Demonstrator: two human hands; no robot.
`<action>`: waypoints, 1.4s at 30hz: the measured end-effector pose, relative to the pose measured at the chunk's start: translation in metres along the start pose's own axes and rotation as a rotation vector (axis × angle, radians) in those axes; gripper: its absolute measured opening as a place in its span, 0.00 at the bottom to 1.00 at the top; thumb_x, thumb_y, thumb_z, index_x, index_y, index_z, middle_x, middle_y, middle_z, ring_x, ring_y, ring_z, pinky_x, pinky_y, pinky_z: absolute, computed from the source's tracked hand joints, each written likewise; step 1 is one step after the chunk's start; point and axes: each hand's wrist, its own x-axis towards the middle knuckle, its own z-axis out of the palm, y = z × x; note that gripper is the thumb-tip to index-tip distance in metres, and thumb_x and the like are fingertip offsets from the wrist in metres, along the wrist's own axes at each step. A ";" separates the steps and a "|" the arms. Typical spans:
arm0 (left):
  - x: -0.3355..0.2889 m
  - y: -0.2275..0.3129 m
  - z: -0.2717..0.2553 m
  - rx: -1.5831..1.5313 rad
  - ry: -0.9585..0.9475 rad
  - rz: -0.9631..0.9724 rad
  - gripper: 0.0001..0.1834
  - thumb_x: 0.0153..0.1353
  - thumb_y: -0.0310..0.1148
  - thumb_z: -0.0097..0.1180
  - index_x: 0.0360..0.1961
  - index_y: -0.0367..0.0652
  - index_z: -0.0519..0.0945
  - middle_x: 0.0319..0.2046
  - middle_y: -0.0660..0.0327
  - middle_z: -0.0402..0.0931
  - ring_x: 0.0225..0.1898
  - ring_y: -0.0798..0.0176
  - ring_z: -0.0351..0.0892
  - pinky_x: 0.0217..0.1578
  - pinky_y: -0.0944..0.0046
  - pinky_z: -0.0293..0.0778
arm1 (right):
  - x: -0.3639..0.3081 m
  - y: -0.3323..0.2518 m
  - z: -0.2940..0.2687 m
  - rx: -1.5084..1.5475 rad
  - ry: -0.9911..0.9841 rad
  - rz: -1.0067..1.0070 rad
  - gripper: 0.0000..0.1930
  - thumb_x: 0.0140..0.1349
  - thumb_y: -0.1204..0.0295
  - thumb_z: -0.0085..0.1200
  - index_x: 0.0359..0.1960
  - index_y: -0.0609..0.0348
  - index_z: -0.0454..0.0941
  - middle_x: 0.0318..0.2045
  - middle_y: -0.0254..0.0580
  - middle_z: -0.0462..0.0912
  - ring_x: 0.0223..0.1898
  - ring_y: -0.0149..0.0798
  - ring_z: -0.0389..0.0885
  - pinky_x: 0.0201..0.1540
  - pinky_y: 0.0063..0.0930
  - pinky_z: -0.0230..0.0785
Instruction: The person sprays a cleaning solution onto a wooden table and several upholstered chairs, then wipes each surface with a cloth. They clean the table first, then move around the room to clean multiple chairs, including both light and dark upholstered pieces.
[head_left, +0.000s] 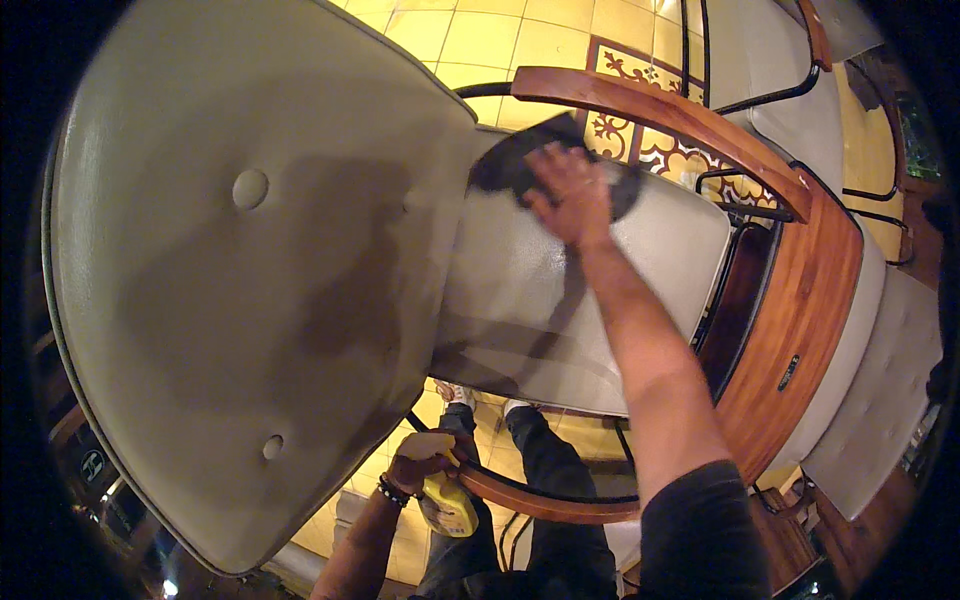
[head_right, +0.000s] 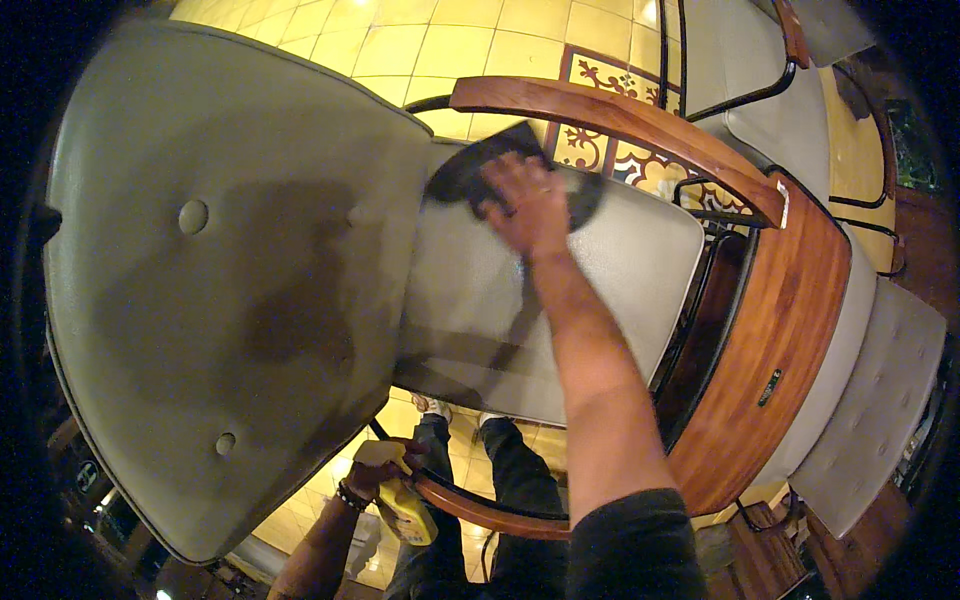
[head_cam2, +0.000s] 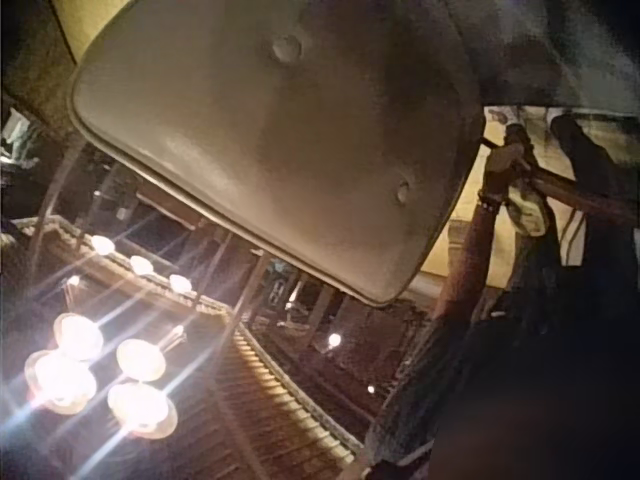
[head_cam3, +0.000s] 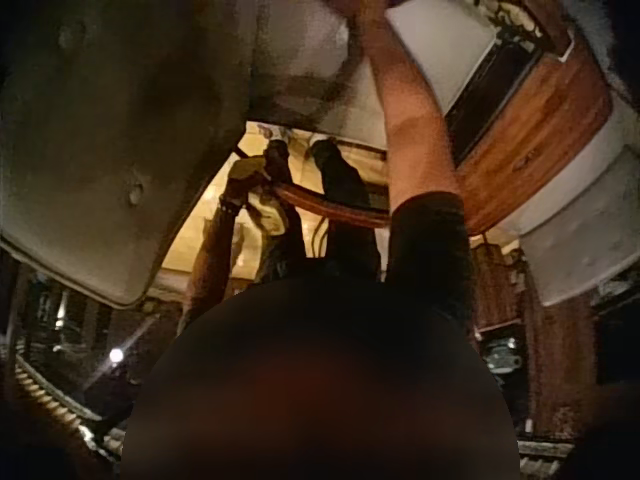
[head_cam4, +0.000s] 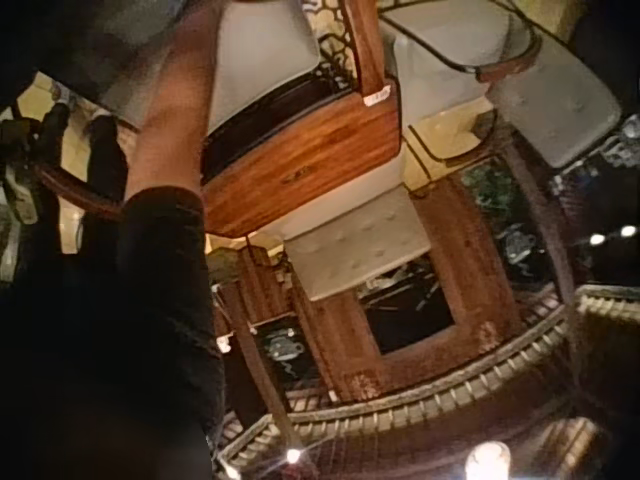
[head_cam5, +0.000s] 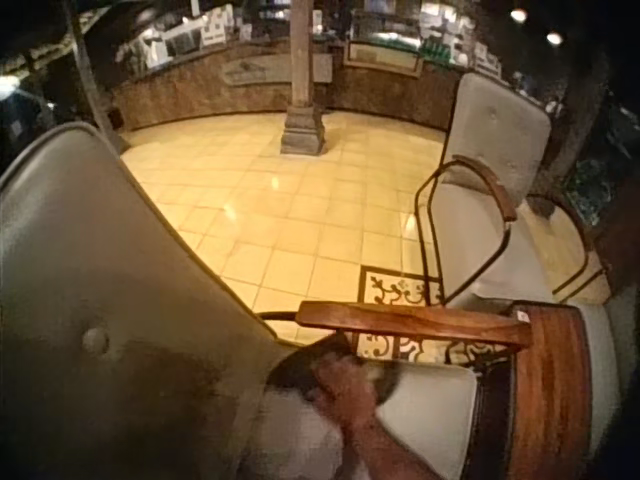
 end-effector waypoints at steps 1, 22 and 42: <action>-0.002 -0.003 0.000 0.024 0.020 0.001 0.35 0.55 0.39 0.72 0.60 0.30 0.77 0.55 0.46 0.82 0.47 0.55 0.87 0.47 0.56 0.85 | 0.006 0.021 -0.007 -0.018 -0.036 0.221 0.31 0.68 0.46 0.53 0.71 0.34 0.70 0.74 0.38 0.67 0.75 0.50 0.61 0.73 0.58 0.52; -0.005 -0.001 0.010 0.117 0.053 0.036 0.39 0.53 0.47 0.67 0.60 0.28 0.75 0.50 0.44 0.84 0.44 0.53 0.87 0.48 0.55 0.83 | -0.140 0.141 -0.042 -0.321 -0.104 1.054 0.36 0.76 0.44 0.36 0.78 0.49 0.58 0.78 0.36 0.58 0.79 0.51 0.51 0.74 0.68 0.44; -0.004 0.001 0.011 0.161 0.046 0.065 0.35 0.54 0.34 0.71 0.61 0.33 0.73 0.49 0.46 0.84 0.43 0.55 0.88 0.40 0.60 0.85 | -0.279 0.010 -0.108 -0.259 -0.590 0.611 0.29 0.71 0.49 0.49 0.70 0.45 0.72 0.82 0.39 0.47 0.80 0.63 0.46 0.71 0.84 0.36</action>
